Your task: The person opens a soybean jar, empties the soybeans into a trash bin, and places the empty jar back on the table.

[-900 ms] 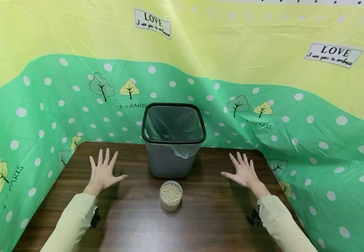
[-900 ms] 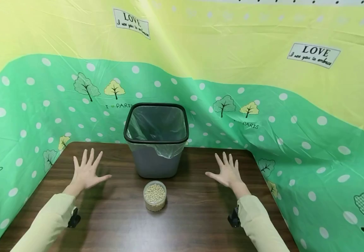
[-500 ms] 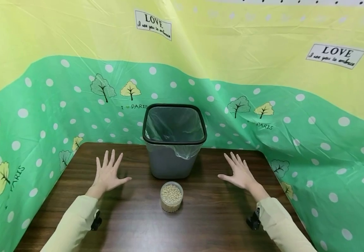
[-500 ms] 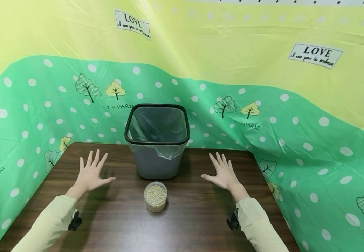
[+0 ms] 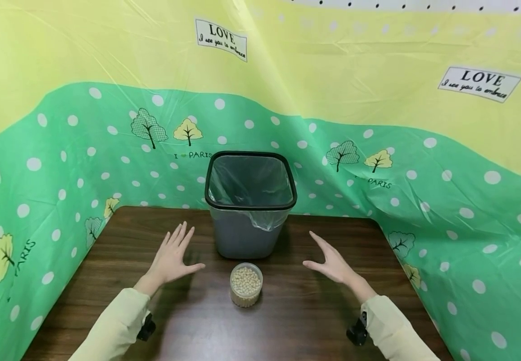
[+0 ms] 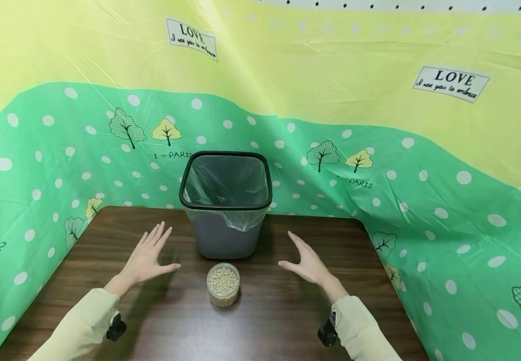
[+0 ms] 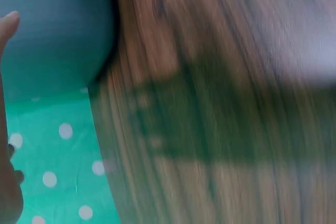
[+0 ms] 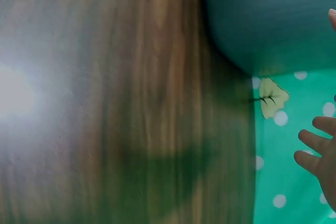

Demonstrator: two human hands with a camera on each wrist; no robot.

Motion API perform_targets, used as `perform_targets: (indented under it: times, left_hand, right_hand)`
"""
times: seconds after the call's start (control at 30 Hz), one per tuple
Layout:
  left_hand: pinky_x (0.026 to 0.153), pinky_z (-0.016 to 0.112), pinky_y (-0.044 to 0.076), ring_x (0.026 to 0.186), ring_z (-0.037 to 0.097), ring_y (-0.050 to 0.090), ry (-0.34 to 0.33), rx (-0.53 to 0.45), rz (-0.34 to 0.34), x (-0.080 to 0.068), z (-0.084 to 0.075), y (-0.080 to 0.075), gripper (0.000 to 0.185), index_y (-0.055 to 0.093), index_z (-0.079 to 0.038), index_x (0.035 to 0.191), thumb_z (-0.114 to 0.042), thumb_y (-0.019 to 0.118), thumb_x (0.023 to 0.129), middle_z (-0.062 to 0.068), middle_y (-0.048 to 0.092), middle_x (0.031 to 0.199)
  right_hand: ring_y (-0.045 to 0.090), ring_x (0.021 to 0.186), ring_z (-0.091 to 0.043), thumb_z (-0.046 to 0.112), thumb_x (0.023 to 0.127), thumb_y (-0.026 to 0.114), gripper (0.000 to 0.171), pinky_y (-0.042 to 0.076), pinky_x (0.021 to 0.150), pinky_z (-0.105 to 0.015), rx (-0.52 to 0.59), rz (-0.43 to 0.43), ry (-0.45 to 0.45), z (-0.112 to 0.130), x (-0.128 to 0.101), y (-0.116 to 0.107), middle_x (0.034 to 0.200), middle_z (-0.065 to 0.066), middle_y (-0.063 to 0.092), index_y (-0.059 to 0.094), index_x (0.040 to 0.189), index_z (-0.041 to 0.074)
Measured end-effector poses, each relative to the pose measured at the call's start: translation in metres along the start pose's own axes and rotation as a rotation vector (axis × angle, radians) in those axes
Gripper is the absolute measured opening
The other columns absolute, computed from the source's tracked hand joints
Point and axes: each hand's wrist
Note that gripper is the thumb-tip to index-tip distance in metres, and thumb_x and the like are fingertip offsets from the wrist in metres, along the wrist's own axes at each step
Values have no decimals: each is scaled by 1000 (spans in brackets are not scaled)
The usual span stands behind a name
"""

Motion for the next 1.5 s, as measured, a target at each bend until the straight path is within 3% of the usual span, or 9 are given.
perform_targets:
  times: [0.2, 0.37, 0.57, 0.8, 1.07, 1.3, 1.5]
  left_hand:
    - [100, 52, 30, 130, 37, 29, -40, -210, 19, -5, -22, 9, 96, 26, -6, 143, -58, 64, 72, 18, 25, 146]
    - [98, 50, 34, 128, 34, 33, -18, -270, 36, -9, -41, 19, 94, 31, -5, 141, -57, 65, 72, 15, 30, 144]
    - [96, 45, 39, 122, 30, 43, 43, -342, 63, -10, -63, 33, 89, 41, 0, 135, -51, 72, 68, 14, 45, 135]
    - [91, 43, 43, 118, 27, 48, 78, -402, 101, -6, -82, 48, 89, 44, -3, 133, -49, 76, 64, 10, 50, 130]
    - [91, 42, 43, 114, 25, 50, 86, -463, 147, -2, -93, 60, 94, 42, 0, 132, -47, 79, 60, 12, 51, 127]
    - [87, 43, 45, 108, 26, 53, 54, -457, 157, 1, -93, 69, 98, 41, 4, 131, -45, 82, 56, 13, 52, 123]
    - [86, 40, 45, 103, 23, 55, 55, -482, 145, 3, -93, 73, 91, 48, 2, 123, -42, 84, 52, 10, 56, 116]
  right_hand:
    - [35, 125, -39, 28, 76, 73, 82, 30, 96, -59, 185, -59, -19, 11, -6, 24, 136, -21, 40, 29, 142, 11]
    - [36, 124, -40, 20, 72, 77, 83, 28, 96, -61, 317, -52, -23, 22, -9, 44, 132, -23, 44, 31, 141, 11]
    - [38, 124, -35, 23, 68, 80, 89, 28, 98, -58, 355, 9, -15, 25, -12, 73, 130, -19, 46, 30, 141, 14]
    - [45, 114, -42, 17, 69, 80, 89, 35, 94, -56, 464, 74, -55, 29, -13, 104, 124, -28, 47, 28, 140, 2]
    - [45, 115, -38, 13, 69, 79, 86, 38, 93, -53, 512, 120, -5, 38, -11, 135, 124, -20, 49, 31, 138, -3]
    - [45, 117, -23, 23, 62, 83, 83, 36, 98, -39, 449, 71, -12, 45, -8, 159, 126, -7, 50, 42, 133, 7]
    - [47, 114, -18, 24, 59, 85, 88, 37, 96, -31, 482, 44, -9, 49, -5, 173, 126, -4, 51, 40, 135, 12]
Point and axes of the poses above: each hand's wrist, its own x-axis towards the middle knuckle, its own y-axis out of the palm, z = x × y
